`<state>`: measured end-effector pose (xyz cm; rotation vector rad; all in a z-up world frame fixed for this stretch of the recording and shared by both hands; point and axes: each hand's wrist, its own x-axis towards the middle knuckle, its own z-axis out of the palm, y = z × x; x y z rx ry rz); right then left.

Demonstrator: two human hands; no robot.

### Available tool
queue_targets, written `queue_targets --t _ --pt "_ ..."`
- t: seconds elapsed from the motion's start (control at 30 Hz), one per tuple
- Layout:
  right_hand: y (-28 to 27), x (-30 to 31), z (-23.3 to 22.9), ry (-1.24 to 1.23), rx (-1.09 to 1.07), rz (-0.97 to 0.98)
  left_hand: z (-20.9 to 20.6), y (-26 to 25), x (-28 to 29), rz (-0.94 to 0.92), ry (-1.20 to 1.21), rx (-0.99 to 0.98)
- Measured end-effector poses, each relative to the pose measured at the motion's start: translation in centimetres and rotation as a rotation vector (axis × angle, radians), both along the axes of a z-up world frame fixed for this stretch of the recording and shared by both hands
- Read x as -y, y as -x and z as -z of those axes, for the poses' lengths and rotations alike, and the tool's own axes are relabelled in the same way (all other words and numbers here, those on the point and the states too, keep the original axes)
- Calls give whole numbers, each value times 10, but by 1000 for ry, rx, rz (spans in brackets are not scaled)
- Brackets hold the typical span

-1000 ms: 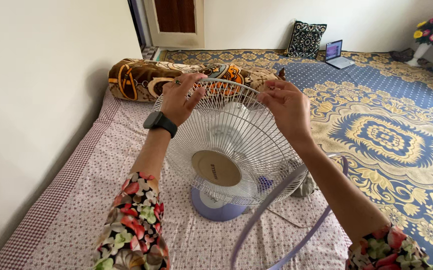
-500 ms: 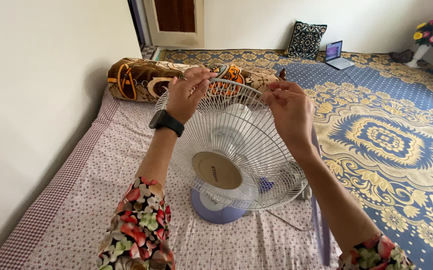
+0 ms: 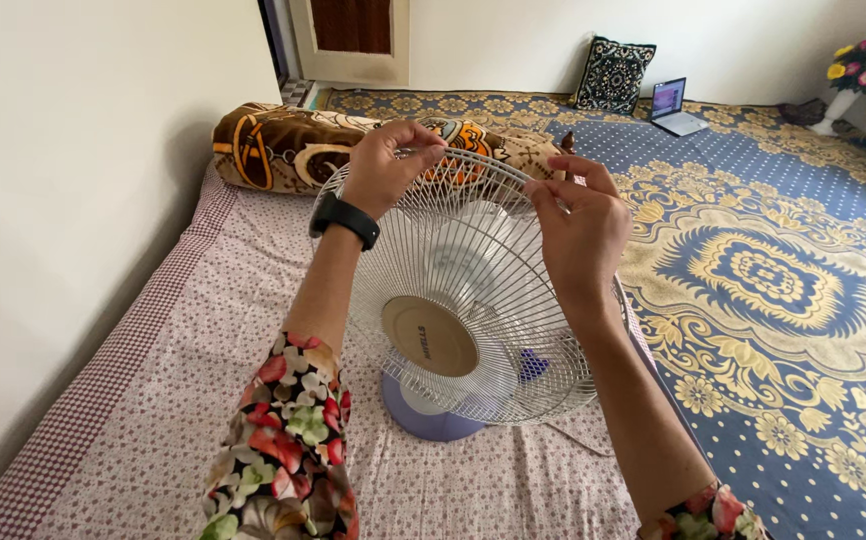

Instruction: The person disassembles a table fan by removing the front grille, then wipes the fan blades and grille with a cloth. They spray the fan with a cleaning solution and continue wiping the grille and base before reassembling the front grille.

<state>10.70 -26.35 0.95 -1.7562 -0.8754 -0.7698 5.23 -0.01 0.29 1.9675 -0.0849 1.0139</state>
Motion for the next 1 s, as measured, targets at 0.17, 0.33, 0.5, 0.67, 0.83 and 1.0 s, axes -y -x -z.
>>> queue_targets --t 0.17,0.33,0.5,0.67,0.83,1.0 --pt "-8 2 -4 69 -131 30 0 2 14 -190 -203 69" --pt "-11 5 -3 10 -57 -78 9 12 -1 -259 -469 75" --pt "-11 7 0 9 -50 -50 93 58 -24 -484 213 235" --pt "-5 1 -6 -7 -41 -45 266 97 -10 -668 1367 201" --pt "4 1 -10 37 -204 70 416 68 42 -186 1837 197" --pt "3 1 -8 7 -151 27 457 23 88 135 1814 296"
